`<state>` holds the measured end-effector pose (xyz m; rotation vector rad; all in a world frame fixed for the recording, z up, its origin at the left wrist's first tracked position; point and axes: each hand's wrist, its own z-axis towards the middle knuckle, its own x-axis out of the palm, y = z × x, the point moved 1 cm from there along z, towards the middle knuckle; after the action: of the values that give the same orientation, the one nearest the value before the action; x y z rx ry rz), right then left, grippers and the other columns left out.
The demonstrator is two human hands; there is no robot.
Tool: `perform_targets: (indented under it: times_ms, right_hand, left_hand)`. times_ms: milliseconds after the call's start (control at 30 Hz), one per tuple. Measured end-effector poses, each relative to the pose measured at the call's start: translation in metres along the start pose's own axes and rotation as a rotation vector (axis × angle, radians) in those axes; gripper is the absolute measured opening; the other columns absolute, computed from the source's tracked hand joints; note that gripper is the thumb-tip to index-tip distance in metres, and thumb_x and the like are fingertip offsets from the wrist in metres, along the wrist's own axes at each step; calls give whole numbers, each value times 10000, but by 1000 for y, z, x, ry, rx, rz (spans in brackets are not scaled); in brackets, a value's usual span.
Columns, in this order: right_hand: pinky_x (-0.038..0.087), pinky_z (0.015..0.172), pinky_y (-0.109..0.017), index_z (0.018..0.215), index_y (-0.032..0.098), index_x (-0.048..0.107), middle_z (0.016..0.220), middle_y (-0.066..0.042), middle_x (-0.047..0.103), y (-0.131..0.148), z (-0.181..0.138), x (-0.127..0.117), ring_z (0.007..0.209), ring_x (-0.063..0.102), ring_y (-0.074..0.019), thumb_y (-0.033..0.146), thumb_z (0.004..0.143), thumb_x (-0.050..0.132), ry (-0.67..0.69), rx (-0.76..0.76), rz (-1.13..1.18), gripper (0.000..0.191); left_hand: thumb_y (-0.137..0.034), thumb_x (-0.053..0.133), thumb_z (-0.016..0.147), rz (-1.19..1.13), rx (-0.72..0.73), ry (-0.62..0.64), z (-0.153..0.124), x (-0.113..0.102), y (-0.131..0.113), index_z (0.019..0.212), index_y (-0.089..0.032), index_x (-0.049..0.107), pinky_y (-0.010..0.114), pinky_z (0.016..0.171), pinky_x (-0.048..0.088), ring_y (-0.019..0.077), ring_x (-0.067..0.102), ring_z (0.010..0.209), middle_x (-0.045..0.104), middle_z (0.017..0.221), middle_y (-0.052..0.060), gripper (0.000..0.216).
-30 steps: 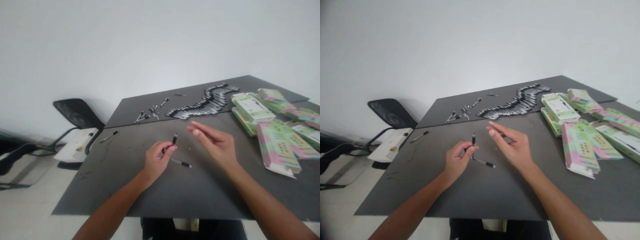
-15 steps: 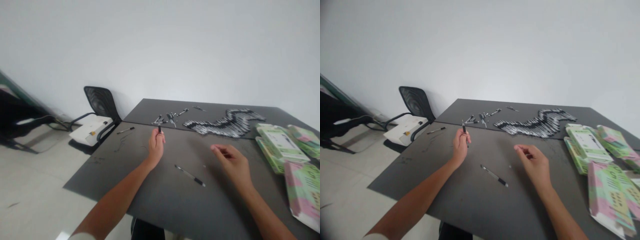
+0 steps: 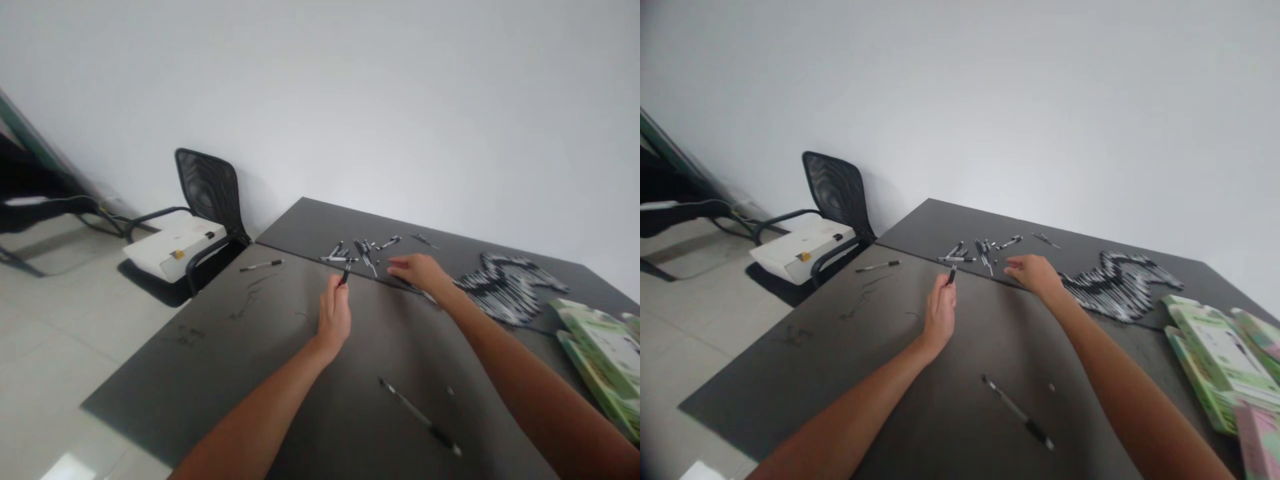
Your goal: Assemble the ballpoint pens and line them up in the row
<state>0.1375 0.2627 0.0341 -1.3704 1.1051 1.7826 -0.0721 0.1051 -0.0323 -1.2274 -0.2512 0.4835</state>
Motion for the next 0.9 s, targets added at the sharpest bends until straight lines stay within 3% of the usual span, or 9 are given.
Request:
perform_targets:
  times_ms: [133,333,633,800,900]
  right_hand:
    - [582,903,-315,1262,246,836,1104,-75,862,-4,39,20,1055,805,-282,420,950,700,83,-38,-83,382]
    - [571,848,-293,1270,280,831,1120,-70,858,-3,65,31,1015,801,-260,446,950,693,124,-62,-170,387]
    - [559,875,-297,1068,255,885,1052,-62,865,11,74,31,1015,792,-250,288,954,648,152,-74,-212,265]
    - [580,961,-430,986,176,801,1012,-68,826,26,69,32,977,770,-224,396,984,713,146,-19,-220,237]
    - [573,952,-419,985,162,806,1005,-99,825,31,65,27,996,770,-248,350,974,699,84,23,-186,216]
  left_hand:
    - [-208,388,1026,-3,-37,13,0,2,-1,810,-258,427,302,567,299,187,462,615,434,662,-39,225]
    - [-192,381,1019,7,-54,43,0,5,-1,821,-257,432,318,586,294,190,498,640,477,670,-32,214]
    - [-195,383,1023,32,-32,73,-2,8,-1,833,-260,443,325,603,300,197,498,646,495,680,-27,209]
    - [-198,379,1019,40,-8,78,-3,8,-2,824,-257,433,321,603,291,197,494,637,486,666,-30,211]
    - [-205,372,1016,44,8,72,-4,8,-2,821,-257,428,319,597,284,197,492,626,482,660,-31,209]
